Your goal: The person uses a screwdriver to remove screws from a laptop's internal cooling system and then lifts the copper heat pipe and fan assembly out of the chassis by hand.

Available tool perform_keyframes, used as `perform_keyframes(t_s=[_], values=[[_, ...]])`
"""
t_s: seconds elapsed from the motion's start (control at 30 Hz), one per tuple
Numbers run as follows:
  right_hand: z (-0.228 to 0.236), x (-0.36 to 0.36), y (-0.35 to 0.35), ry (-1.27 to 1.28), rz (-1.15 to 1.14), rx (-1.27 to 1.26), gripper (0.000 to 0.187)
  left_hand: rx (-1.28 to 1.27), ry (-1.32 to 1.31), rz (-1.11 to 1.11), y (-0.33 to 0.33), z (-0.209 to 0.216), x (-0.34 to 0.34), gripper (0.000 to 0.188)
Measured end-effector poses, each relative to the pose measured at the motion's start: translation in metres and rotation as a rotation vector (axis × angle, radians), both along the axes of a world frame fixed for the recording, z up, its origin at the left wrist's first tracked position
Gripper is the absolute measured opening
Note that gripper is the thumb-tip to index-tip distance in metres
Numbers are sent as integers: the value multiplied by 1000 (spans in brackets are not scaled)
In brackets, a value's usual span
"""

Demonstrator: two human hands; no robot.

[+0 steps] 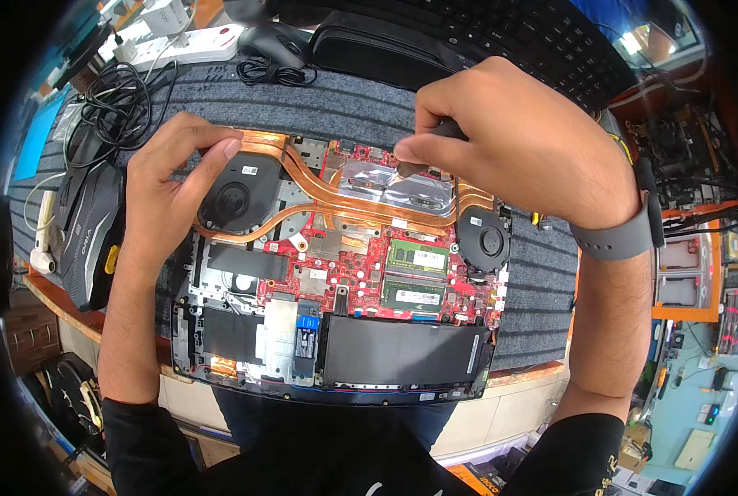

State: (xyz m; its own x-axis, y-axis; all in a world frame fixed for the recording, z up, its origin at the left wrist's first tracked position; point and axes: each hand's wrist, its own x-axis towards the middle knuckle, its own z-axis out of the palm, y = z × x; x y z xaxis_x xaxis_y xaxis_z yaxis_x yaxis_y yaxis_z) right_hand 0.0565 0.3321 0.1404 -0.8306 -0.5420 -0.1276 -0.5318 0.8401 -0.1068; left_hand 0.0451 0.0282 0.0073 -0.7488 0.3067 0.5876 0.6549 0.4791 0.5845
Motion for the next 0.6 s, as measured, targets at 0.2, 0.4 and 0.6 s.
perform_keyframes(t_s=[0.2,0.4,0.6], values=[[-1,-2,-2,26,45,82,24,-4,-15,3,0,1,1,11],[-7,-9,-4,129,441,-132,10,-12,-17,10,-1,2,-3,12],[0,-1,-5,51,73,118,7,-37,-45,37,-3,3,-5,12]])
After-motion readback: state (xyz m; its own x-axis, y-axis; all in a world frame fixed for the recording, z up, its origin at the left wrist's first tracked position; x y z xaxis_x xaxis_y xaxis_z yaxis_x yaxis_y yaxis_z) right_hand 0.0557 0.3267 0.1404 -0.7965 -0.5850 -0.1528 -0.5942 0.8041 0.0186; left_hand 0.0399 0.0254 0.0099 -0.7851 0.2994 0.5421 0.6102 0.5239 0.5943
